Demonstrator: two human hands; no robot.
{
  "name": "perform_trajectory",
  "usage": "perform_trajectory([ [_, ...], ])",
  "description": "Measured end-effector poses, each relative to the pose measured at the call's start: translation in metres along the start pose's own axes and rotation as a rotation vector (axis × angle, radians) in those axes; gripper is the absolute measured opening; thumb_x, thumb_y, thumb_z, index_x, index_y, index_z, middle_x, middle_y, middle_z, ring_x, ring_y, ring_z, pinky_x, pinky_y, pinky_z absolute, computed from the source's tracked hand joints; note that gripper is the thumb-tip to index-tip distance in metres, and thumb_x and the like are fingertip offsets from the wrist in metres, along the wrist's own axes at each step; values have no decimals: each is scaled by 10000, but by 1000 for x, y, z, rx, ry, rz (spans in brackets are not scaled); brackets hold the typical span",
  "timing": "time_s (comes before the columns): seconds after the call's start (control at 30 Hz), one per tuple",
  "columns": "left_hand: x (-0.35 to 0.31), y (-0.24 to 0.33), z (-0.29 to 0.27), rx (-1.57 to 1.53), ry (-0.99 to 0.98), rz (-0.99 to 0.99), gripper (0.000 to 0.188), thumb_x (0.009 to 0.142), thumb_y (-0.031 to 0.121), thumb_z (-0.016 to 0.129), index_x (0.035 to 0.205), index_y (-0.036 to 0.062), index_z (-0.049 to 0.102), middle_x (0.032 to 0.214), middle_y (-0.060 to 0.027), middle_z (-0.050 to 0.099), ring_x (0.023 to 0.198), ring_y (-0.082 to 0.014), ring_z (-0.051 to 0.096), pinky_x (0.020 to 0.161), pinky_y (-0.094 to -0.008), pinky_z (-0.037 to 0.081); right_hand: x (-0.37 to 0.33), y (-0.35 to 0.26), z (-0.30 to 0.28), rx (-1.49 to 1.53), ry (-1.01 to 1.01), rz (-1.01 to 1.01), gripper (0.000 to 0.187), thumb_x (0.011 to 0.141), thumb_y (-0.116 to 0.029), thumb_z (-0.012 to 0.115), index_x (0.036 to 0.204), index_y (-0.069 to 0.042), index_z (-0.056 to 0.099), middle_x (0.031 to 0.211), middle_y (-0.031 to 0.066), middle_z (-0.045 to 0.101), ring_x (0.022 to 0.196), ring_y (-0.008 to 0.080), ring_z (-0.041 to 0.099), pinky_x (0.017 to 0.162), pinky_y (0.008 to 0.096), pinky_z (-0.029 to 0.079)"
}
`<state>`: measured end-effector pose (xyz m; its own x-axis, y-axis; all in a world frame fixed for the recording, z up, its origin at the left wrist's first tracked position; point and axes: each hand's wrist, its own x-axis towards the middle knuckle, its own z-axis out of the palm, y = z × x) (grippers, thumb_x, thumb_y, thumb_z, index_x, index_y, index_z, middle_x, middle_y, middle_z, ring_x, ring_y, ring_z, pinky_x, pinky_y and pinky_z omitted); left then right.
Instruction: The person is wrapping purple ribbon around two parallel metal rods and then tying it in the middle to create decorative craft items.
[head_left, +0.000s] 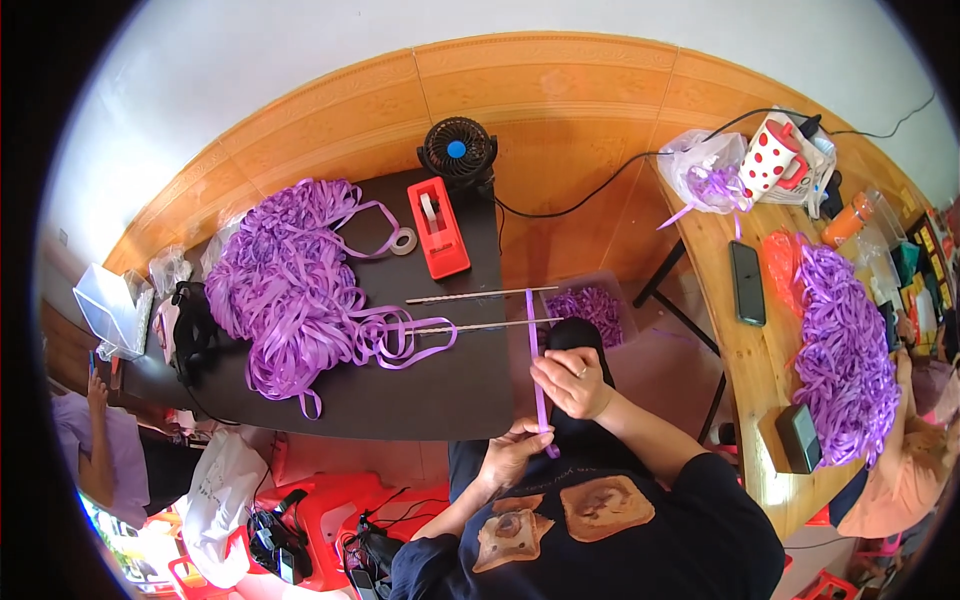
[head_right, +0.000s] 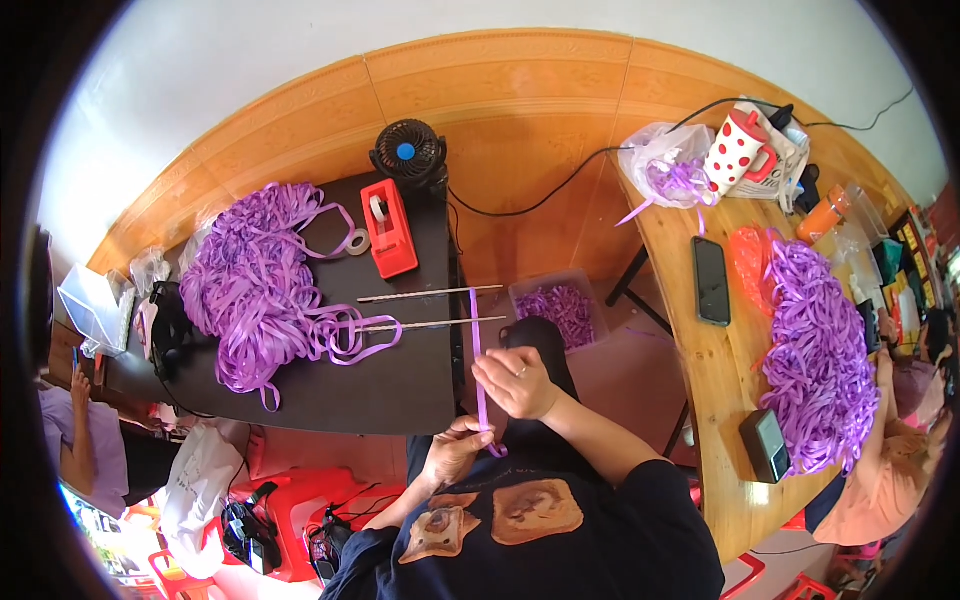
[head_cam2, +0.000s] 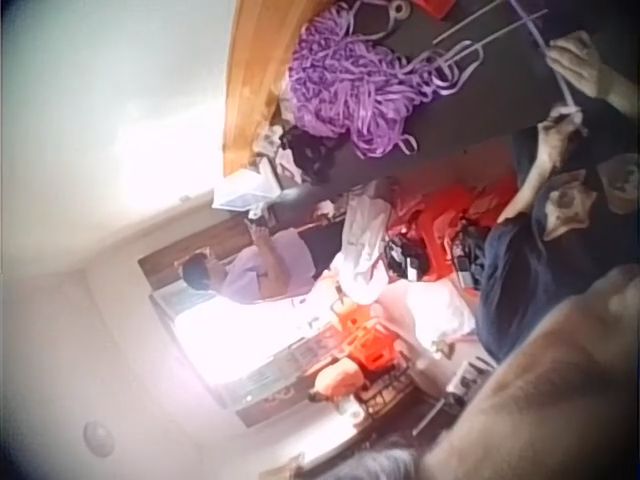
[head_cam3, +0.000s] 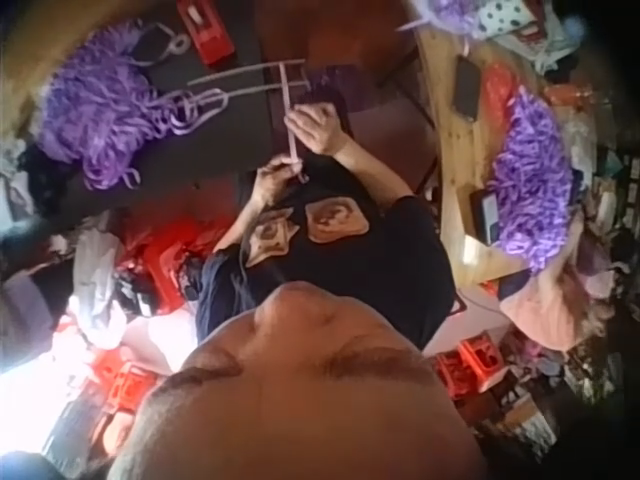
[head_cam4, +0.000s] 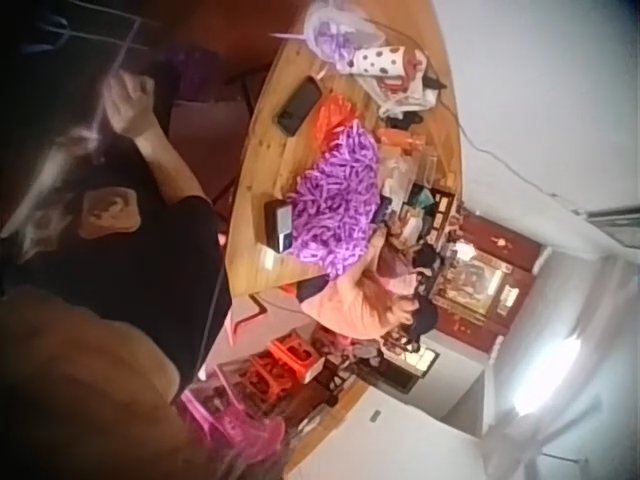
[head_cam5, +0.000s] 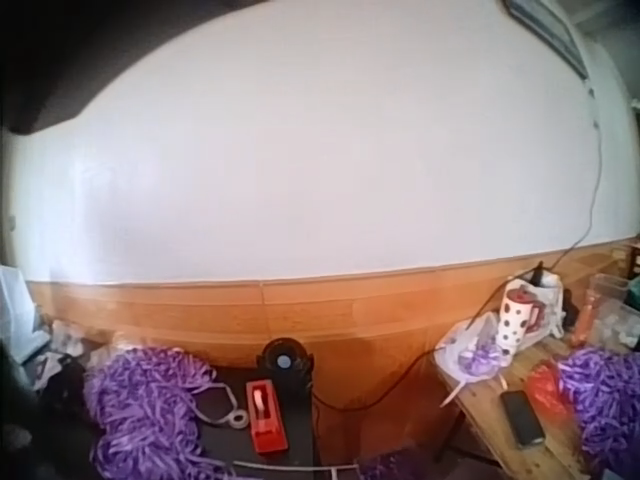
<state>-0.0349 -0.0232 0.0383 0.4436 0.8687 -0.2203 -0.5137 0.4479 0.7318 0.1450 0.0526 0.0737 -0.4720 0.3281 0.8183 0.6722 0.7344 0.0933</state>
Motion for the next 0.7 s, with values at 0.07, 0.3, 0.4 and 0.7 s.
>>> perform_trajectory([
  [0.07, 0, 1, 0, -37, -14, -10, 84, 829, -10, 657, 911, 6, 660, 887, -50, 636, 753, -126, 595, 715, -241, 491, -1, -6, -5, 9, -16, -25, 311, 646, -164, 618, 913, -21, 689, 1012, 68, 634, 928, 215, 592, 750, 328, 405],
  [0.3, -1, 4, -5, -51, -85, -27, 92, 822, -1, 669, 914, 5, 659, 882, -59, 647, 828, -131, 585, 796, -276, 475, 13, -17, -22, 51, -8, -64, 271, 645, -143, 670, 889, -26, 690, 977, 52, 645, 904, 199, 600, 715, 311, 412],
  [0.4, 1, 4, -11, -66, -170, -80, 130, 832, 42, 672, 958, 12, 661, 880, -60, 656, 826, -139, 585, 801, -282, 460, 30, -16, -33, 123, 3, -19, 257, 631, -132, 689, 866, -28, 687, 950, 48, 644, 869, 194, 610, 696, 304, 399],
  [0.7, 19, -14, -30, -9, -21, -305, 287, 884, 272, 641, 1079, 61, 641, 892, 10, 636, 768, -64, 571, 683, -196, 408, 127, 72, -30, 493, 131, 279, 185, 670, 100, 616, 813, -7, 662, 781, 92, 647, 674, 231, 582, 613, 317, 426],
])
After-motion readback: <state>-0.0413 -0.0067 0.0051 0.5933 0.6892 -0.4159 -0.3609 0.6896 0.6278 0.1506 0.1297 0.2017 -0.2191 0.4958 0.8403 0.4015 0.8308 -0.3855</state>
